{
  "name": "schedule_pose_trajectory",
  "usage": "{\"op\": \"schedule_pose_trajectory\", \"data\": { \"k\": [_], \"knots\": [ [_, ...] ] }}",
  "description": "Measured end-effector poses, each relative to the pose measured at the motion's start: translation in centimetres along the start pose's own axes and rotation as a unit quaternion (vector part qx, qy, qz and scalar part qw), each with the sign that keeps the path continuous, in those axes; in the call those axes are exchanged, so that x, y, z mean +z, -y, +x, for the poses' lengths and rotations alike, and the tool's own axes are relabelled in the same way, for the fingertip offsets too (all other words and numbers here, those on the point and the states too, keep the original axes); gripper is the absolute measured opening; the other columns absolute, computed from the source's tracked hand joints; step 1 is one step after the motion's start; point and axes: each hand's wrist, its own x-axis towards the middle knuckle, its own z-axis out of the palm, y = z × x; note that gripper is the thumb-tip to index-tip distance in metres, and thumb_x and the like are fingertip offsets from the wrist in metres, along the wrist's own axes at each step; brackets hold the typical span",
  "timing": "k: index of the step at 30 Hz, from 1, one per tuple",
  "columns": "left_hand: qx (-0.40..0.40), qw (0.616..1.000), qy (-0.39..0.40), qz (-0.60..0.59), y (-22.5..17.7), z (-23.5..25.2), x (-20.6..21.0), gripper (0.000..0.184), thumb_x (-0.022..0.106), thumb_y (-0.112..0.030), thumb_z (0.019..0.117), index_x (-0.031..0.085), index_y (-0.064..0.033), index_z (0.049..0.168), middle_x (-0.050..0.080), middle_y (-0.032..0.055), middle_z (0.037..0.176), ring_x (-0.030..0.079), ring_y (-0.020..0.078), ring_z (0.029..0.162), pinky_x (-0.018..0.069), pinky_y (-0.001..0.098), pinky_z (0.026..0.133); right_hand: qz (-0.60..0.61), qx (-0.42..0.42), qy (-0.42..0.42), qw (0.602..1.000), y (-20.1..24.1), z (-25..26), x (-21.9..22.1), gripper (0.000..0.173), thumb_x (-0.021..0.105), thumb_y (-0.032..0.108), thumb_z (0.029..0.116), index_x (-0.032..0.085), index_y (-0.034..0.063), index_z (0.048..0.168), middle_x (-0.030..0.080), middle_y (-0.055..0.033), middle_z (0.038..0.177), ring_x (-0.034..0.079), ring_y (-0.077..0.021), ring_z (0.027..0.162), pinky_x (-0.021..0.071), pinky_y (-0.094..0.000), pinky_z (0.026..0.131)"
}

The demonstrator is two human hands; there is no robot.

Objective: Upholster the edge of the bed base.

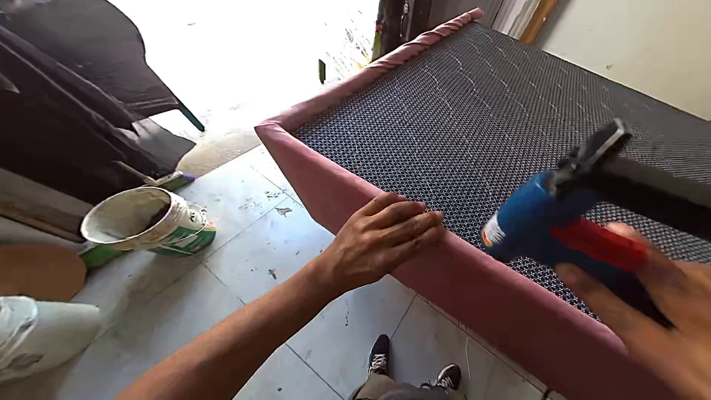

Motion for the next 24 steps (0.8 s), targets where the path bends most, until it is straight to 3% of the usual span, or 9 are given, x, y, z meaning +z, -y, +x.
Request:
{"op": "schedule_pose_trajectory", "data": {
  "k": [4,10,13,15,17,19,21,24],
  "knots": [
    [-0.002,1.000,0.028,0.009,-0.1,0.6,-0.3,0.033,0.055,-0.013,0.1027,0.070,-0.0228,0.130,0.068,0.0006,0.134,0.061,0.0232,0.120,0.0458,0.0438,0.102,-0.013,-0.024,-0.051,0.998,0.3,3.5,0.4,0.045,0.053,0.013,0.1024,0.056,0.0215,0.147,0.062,-0.0326,0.128,0.064,-0.0404,0.071,0.0463,-0.0470,0.055],
    [-0.018,0.998,-0.047,-0.045,2.0,-0.7,-0.9,0.021,0.063,-0.017,0.1016,0.074,-0.0104,0.119,0.071,0.0089,0.127,0.064,0.0261,0.123,0.0494,0.0451,0.108,-0.024,-0.011,-0.041,0.999,1.9,4.5,0.1,0.044,0.054,0.014,0.1027,0.057,0.0221,0.146,0.062,-0.0309,0.127,0.064,-0.0400,0.075,0.0461,-0.0479,0.057],
    [-0.031,0.997,-0.076,-0.017,3.7,-2.6,-1.5,0.026,0.068,-0.021,0.0994,0.073,-0.0067,0.120,0.071,0.0122,0.128,0.064,0.0277,0.125,0.0481,0.0471,0.112,-0.020,-0.053,-0.055,0.997,3.4,4.3,2.9,0.042,0.046,0.010,0.1042,0.059,0.0149,0.143,0.065,-0.0277,0.119,0.062,-0.0368,0.073,0.0448,-0.0455,0.056],
    [-0.036,0.996,-0.081,0.023,5.2,-3.5,-2.4,0.028,0.066,-0.020,0.1001,0.071,-0.0047,0.122,0.070,0.0138,0.129,0.064,0.0287,0.125,0.0477,0.0478,0.112,-0.042,-0.054,-0.060,0.996,2.6,4.5,3.0,0.041,0.045,0.010,0.1048,0.060,0.0157,0.143,0.066,-0.0271,0.118,0.062,-0.0362,0.072,0.0445,-0.0447,0.056],
    [-0.055,0.994,-0.076,0.053,6.8,-4.7,-3.6,0.029,0.065,-0.021,0.1007,0.071,-0.0031,0.122,0.071,0.0149,0.128,0.065,0.0294,0.124,0.0481,0.0476,0.111,-0.062,-0.033,-0.061,0.996,2.1,4.7,2.4,0.041,0.045,0.013,0.1052,0.058,0.0173,0.144,0.064,-0.0285,0.125,0.063,-0.0374,0.074,0.0454,-0.0460,0.057],
    [-0.069,0.993,-0.062,0.071,8.1,-5.4,-4.8,0.030,0.065,-0.023,0.1009,0.071,-0.0019,0.121,0.071,0.0161,0.126,0.066,0.0303,0.122,0.0486,0.0479,0.111,-0.047,-0.024,-0.059,0.997,2.7,4.6,2.2,0.043,0.045,0.011,0.1046,0.057,0.0167,0.145,0.064,-0.0295,0.122,0.062,-0.0373,0.071,0.0444,-0.0461,0.057],
    [-0.071,0.992,-0.058,0.087,9.1,-5.8,-5.4,0.029,0.066,-0.024,0.1007,0.072,-0.0020,0.119,0.072,0.0165,0.125,0.067,0.0306,0.122,0.0489,0.0477,0.111,-0.009,-0.038,-0.032,0.999,3.5,4.0,2.6,0.044,0.046,0.010,0.1041,0.057,0.0180,0.146,0.066,-0.0276,0.118,0.062,-0.0362,0.072,0.0450,-0.0457,0.058],
    [-0.068,0.990,-0.063,0.105,9.9,-6.4,-6.2,0.027,0.067,-0.023,0.0996,0.073,-0.0039,0.118,0.073,0.0147,0.124,0.067,0.0289,0.121,0.0502,0.0461,0.110,0.009,-0.038,0.024,0.999,3.1,4.3,2.2,0.042,0.052,0.014,0.1049,0.057,0.0204,0.146,0.064,-0.0289,0.126,0.065,-0.0376,0.074,0.0487,-0.0471,0.060]
  ]
}}
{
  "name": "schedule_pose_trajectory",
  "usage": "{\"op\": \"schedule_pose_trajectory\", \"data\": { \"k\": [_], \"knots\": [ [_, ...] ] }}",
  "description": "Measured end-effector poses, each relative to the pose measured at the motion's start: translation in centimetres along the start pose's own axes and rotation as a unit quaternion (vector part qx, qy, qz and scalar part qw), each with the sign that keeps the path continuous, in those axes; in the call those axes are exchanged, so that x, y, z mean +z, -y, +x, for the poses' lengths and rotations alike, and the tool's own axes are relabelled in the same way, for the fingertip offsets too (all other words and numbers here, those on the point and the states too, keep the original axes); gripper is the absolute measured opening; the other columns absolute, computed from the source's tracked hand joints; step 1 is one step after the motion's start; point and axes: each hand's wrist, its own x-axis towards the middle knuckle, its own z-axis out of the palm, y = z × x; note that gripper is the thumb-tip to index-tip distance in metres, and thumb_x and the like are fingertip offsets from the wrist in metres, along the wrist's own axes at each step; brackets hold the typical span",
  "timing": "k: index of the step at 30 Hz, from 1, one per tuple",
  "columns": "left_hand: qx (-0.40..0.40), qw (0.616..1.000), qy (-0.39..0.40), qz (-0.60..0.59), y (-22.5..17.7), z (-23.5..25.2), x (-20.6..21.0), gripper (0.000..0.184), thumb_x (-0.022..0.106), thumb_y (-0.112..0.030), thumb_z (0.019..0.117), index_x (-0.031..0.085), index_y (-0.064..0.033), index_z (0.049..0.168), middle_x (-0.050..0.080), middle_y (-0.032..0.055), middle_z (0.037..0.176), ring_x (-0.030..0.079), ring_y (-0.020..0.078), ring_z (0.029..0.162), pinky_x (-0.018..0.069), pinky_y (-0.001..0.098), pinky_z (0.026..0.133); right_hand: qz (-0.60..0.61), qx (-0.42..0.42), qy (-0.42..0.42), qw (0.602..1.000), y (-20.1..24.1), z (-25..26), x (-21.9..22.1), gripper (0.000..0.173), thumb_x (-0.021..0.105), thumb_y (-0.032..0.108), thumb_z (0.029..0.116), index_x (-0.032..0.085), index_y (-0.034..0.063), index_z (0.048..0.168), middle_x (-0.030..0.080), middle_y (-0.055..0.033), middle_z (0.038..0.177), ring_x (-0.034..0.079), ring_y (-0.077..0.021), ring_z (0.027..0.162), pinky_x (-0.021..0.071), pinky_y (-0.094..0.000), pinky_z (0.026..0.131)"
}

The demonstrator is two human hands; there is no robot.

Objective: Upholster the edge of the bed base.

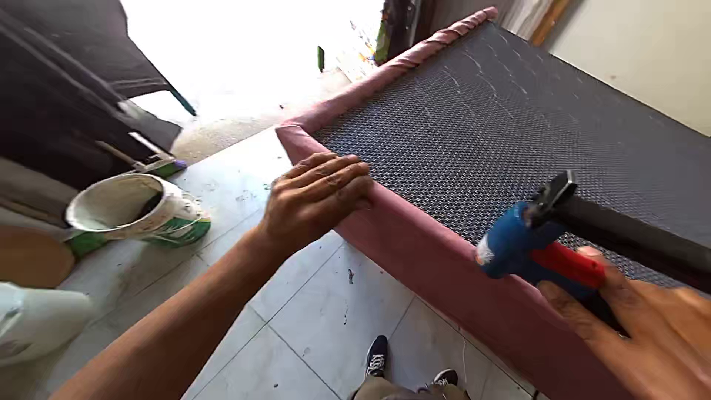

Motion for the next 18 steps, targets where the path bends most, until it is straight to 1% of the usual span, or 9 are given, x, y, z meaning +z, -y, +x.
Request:
{"op": "schedule_pose_trajectory", "data": {
  "k": [3,5,7,8,9,11,14,16,18],
  "knots": [
    [0.010,1.000,0.018,0.002,-0.2,0.3,-0.1,0.024,0.065,-0.022,0.1007,0.074,-0.0070,0.118,0.072,0.0109,0.126,0.066,0.0271,0.124,0.0488,0.0455,0.111,-0.015,0.012,-0.017,1.000,-1.0,1.6,-0.2,0.040,0.055,0.016,0.1042,0.060,0.0212,0.144,0.064,-0.0303,0.126,0.066,-0.0397,0.075,0.0494,-0.0479,0.059],
    [0.014,0.999,0.040,-0.014,-0.9,0.8,0.0,0.022,0.062,-0.018,0.1019,0.075,-0.0103,0.118,0.072,0.0076,0.129,0.064,0.0263,0.127,0.0469,0.0463,0.113,-0.018,0.015,-0.068,0.997,-1.4,3.8,-0.3,0.042,0.054,0.017,0.1035,0.059,0.0221,0.144,0.063,-0.0307,0.129,0.066,-0.0407,0.075,0.0486,-0.0483,0.058],
    [0.020,0.998,0.050,-0.035,-1.1,1.0,0.0,0.023,0.060,-0.014,0.1026,0.075,-0.0116,0.119,0.071,0.0063,0.130,0.063,0.0253,0.128,0.0463,0.0457,0.114,-0.019,0.003,-0.126,0.992,-1.5,6.5,-0.5,0.044,0.052,0.017,0.1024,0.057,0.0203,0.146,0.064,-0.0321,0.123,0.064,-0.0414,0.071,0.0468,-0.0483,0.054],
    [0.020,0.998,0.053,-0.040,-0.9,1.0,-0.1,0.023,0.059,-0.015,0.1031,0.075,-0.0116,0.120,0.071,0.0062,0.130,0.063,0.0246,0.128,0.0464,0.0449,0.114,-0.020,-0.003,-0.148,0.989,-1.5,8.0,-0.7,0.045,0.051,0.017,0.1023,0.056,0.0188,0.147,0.064,-0.0325,0.121,0.064,-0.0413,0.070,0.0459,-0.0479,0.053],
    [0.017,0.998,0.050,-0.044,-0.5,0.9,-0.2,0.023,0.060,-0.017,0.1032,0.075,-0.0109,0.119,0.072,0.0066,0.129,0.063,0.0244,0.128,0.0468,0.0444,0.114,-0.020,-0.005,-0.164,0.986,-1.3,9.3,-1.0,0.045,0.051,0.017,0.1026,0.056,0.0177,0.147,0.063,-0.0328,0.121,0.063,-0.0411,0.070,0.0454,-0.0476,0.053],
    [0.002,0.998,0.028,-0.051,0.8,0.4,-0.2,0.025,0.063,-0.023,0.1019,0.074,-0.0069,0.117,0.072,0.0102,0.126,0.065,0.0258,0.126,0.0471,0.0458,0.114,-0.023,-0.014,-0.184,0.983,-0.6,11.6,-1.6,0.045,0.051,0.016,0.1027,0.056,0.0164,0.148,0.063,-0.0326,0.120,0.062,-0.0394,0.069,0.0435,-0.0466,0.052],
    [-0.034,0.999,0.000,-0.025,2.5,-0.3,-0.3,0.037,0.067,-0.036,0.0991,0.075,-0.0041,0.116,0.074,0.0126,0.122,0.067,0.0269,0.123,0.0472,0.0469,0.114,-0.030,-0.041,-0.204,0.978,1.6,14.2,-0.6,0.043,0.047,0.012,0.1029,0.059,0.0141,0.144,0.064,-0.0324,0.115,0.058,-0.0366,0.065,0.0402,-0.0457,0.052],
    [-0.047,0.999,-0.005,-0.013,2.6,-0.4,-0.3,0.039,0.067,-0.039,0.0984,0.074,-0.0042,0.114,0.074,0.0129,0.121,0.067,0.0271,0.123,0.0470,0.0471,0.114,-0.026,-0.084,-0.183,0.979,3.1,15.0,1.0,0.042,0.043,0.007,0.1031,0.062,0.0116,0.141,0.065,-0.0306,0.108,0.057,-0.0349,0.062,0.0393,-0.0440,0.051],
    [-0.055,0.998,-0.011,-0.004,2.8,-0.6,-0.2,0.041,0.067,-0.041,0.0978,0.074,-0.0052,0.115,0.073,0.0130,0.124,0.066,0.0272,0.125,0.0465,0.0477,0.114,-0.035,-0.104,-0.160,0.981,2.9,15.4,0.9,0.045,0.041,0.004,0.1027,0.061,0.0114,0.142,0.066,-0.0300,0.111,0.057,-0.0327,0.060,0.0391,-0.0421,0.049]
  ]
}}
